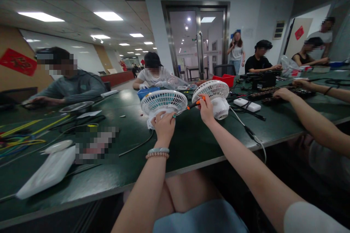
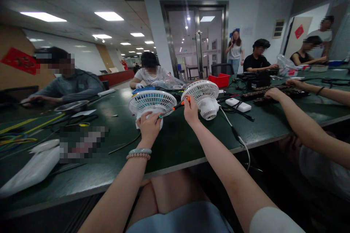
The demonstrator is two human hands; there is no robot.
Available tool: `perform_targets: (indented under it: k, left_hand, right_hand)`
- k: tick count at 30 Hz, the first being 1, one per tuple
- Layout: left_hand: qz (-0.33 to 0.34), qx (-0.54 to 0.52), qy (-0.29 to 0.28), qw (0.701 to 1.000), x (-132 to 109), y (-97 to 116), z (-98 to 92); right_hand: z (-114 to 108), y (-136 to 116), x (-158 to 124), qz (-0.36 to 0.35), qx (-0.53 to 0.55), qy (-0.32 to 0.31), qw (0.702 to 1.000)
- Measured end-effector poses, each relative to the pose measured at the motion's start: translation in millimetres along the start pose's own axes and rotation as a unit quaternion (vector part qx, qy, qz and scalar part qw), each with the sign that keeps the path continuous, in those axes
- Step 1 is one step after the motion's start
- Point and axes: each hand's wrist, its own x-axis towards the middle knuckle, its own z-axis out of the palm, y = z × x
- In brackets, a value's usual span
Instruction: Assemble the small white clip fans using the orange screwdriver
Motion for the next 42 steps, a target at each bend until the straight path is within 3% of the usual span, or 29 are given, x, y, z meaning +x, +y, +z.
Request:
perform_targets:
  k: [10, 24, 34, 42]
  left_hand:
    - [0.0, -0.008, 0.006, 1.0, -0.5, -1.1, 1.0]
    - [0.009, -0.004, 0.01, 1.0, -0.5, -2.7, 2.6]
    - [0.001, -0.007, 0.007, 1.0, -1.0, -1.1, 2.7]
    - [0.004, -0.008, 0.013, 1.0, -1.0, -2.4, 3.7]
  right_hand:
    - [-2.1, -5.0, 0.2, -0.013, -0.045, 0.019, 0.999]
    - [-1.2, -1.7, -0.2, 0.001, -0.02, 0.014, 1.0]
    - [-3.4, -4.8, 2.4, -0.032, -0.079, 0.042, 0.995]
    - [-1.9, 0.4, 1.5, 0.016, 0.022, 0.001, 1.0]
